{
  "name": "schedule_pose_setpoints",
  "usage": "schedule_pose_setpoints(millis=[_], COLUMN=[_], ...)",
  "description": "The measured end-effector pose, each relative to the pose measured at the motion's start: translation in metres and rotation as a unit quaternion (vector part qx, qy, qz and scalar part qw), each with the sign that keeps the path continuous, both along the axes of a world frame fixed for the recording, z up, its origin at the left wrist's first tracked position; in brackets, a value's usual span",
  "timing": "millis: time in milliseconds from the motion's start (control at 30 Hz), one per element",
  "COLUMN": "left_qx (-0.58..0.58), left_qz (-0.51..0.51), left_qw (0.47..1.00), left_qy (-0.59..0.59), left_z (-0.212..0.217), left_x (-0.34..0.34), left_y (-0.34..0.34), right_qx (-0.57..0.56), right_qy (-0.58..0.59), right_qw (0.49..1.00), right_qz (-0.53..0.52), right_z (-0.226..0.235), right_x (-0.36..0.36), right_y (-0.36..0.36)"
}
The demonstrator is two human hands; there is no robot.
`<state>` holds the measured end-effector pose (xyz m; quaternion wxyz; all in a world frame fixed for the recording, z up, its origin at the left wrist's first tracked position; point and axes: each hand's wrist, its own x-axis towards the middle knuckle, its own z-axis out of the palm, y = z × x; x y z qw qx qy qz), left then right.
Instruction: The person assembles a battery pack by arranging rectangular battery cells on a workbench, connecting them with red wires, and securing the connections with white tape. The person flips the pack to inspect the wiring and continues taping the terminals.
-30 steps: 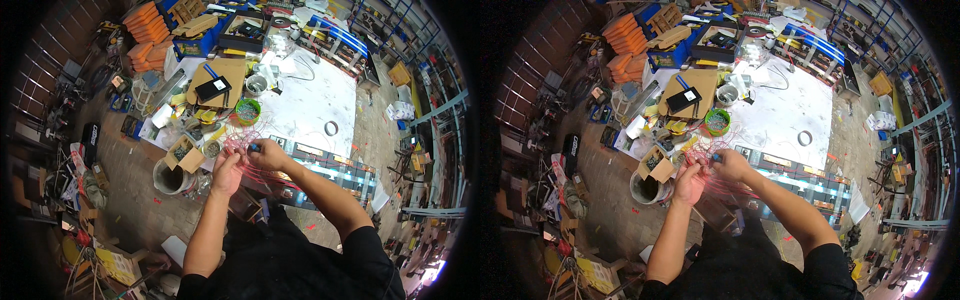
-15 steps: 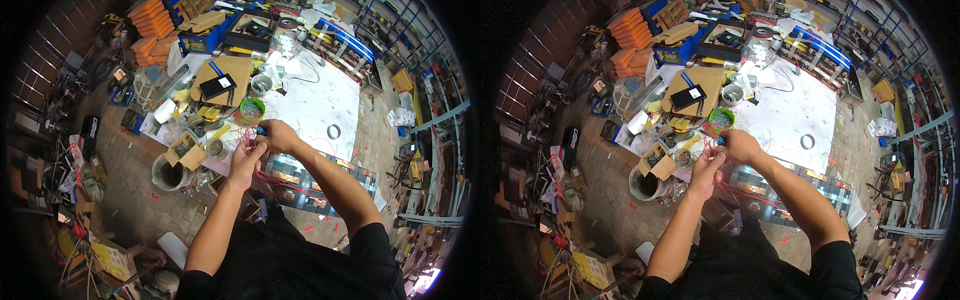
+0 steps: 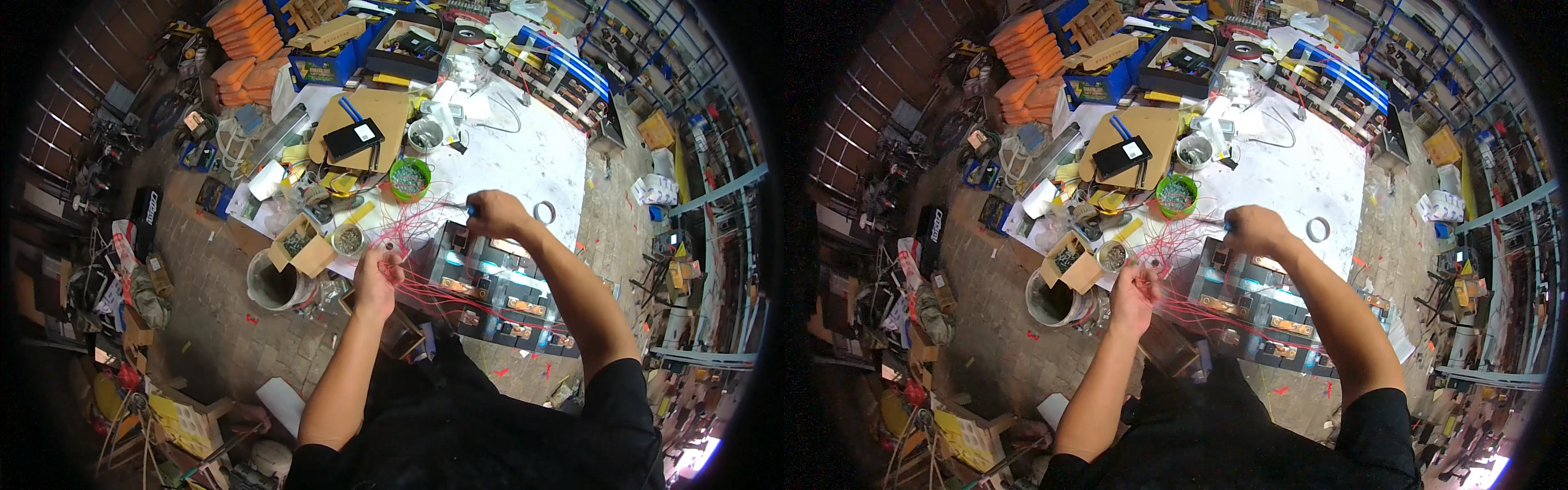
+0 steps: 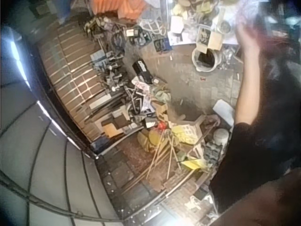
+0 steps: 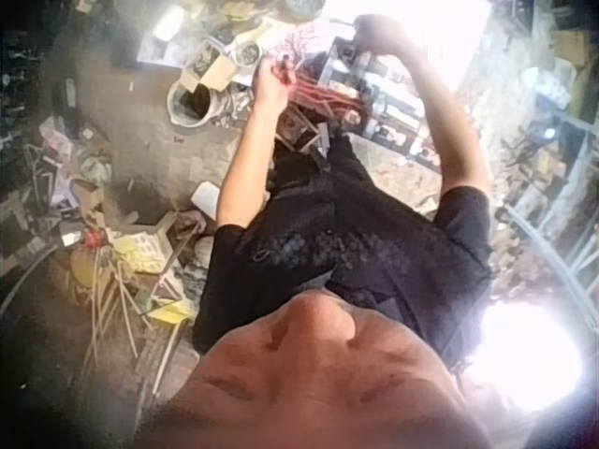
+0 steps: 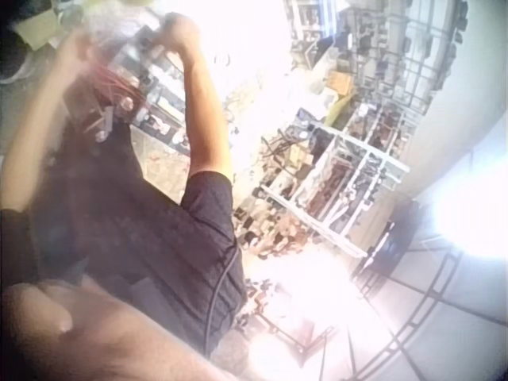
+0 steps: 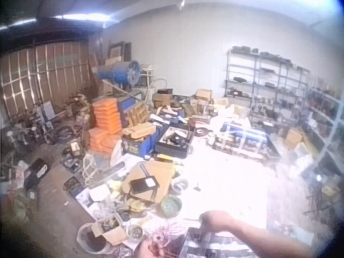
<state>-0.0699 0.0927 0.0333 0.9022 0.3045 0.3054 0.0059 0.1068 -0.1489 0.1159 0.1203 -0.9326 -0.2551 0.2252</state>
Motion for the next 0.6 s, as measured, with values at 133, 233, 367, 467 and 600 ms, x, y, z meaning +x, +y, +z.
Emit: schedule_pose_setpoints(millis=[133,233,367,467,600], left_qx=[-0.020,0.003,0.027,-0.006,-0.012], left_qz=[-0.033,-0.041,-0.047,-0.040,-0.039], left_qw=[0.999,0.999,0.998,0.998,0.997], left_qy=[0.006,0.017,-0.007,0.039,0.060], left_z=[-0.022,-0.017,-0.019,-0.035,-0.043], left_x=[-0.020,-0.036,-0.048,-0.054,-0.054], left_y=[0.016,0.020,0.022,0.026,0.029], right_qx=[0.014,0.051,0.015,-0.067,-0.105], right_qy=[-0.086,-0.179,-0.159,-0.048,-0.049], right_qw=[0.995,0.980,0.987,0.991,0.983], right_qz=[-0.057,-0.065,0.018,0.108,0.145], right_z=[-0.014,-0.019,-0.044,-0.052,-0.029], right_x=[0.039,0.050,0.062,0.057,0.036], right_y=[-0.016,-0.022,-0.030,-0.035,-0.047])
